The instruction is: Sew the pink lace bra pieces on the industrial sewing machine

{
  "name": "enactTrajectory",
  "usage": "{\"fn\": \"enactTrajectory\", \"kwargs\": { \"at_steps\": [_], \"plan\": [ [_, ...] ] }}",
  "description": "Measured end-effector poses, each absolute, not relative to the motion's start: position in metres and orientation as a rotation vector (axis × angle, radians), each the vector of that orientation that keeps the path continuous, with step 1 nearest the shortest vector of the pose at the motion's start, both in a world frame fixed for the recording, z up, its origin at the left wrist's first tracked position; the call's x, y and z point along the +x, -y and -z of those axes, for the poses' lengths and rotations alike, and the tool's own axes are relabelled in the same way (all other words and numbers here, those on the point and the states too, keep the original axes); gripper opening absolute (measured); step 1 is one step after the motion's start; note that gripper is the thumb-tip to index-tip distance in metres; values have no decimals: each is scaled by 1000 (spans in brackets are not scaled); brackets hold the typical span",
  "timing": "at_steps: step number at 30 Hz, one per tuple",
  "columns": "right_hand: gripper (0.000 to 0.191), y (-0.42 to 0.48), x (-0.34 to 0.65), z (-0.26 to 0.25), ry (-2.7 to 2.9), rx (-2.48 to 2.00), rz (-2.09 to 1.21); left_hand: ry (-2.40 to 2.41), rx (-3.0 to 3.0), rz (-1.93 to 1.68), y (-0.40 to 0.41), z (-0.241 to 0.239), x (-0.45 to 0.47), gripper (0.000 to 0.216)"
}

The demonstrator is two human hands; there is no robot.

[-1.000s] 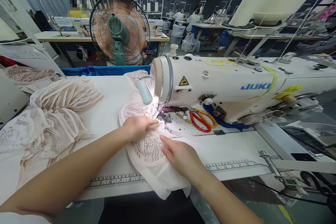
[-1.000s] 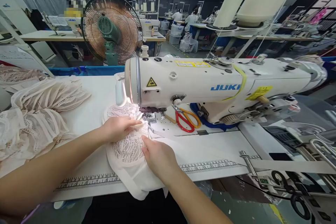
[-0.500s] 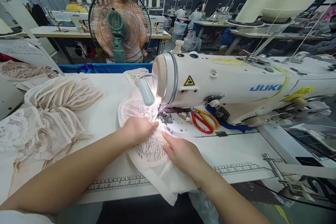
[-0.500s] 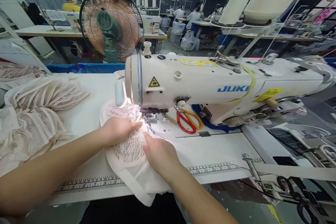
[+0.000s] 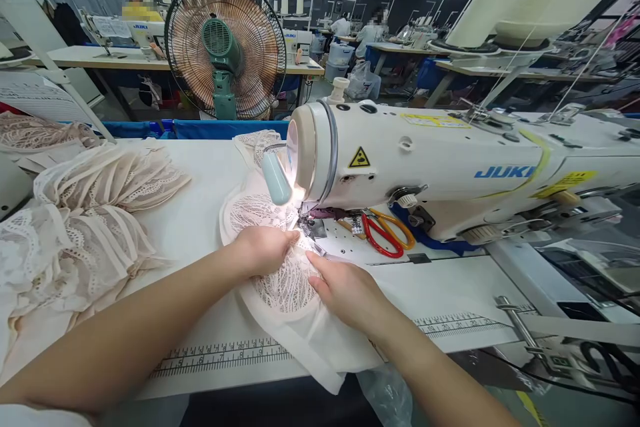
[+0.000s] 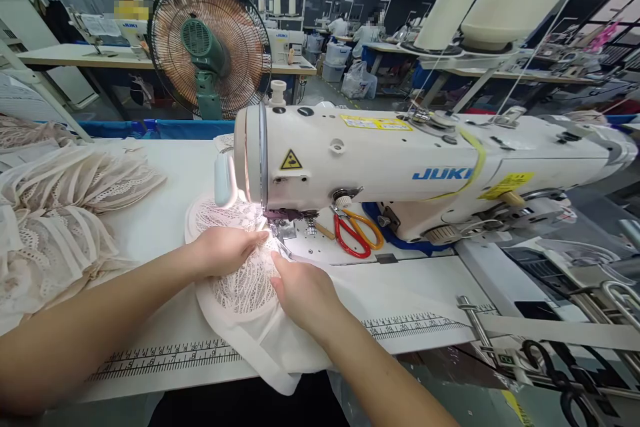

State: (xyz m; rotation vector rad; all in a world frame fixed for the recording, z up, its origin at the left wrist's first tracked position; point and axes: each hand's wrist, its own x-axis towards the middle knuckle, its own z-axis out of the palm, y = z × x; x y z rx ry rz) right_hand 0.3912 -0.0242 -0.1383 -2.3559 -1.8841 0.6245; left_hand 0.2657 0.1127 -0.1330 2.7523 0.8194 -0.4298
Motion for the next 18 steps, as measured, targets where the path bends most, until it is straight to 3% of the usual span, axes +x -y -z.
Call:
{"fn": "enactTrajectory", "kwargs": {
  "at_steps": [18],
  "plan": [
    [46, 19, 396, 137, 1926, -2392, -602, -856, 2670, 536, -113, 123, 273, 53]
  ]
}}
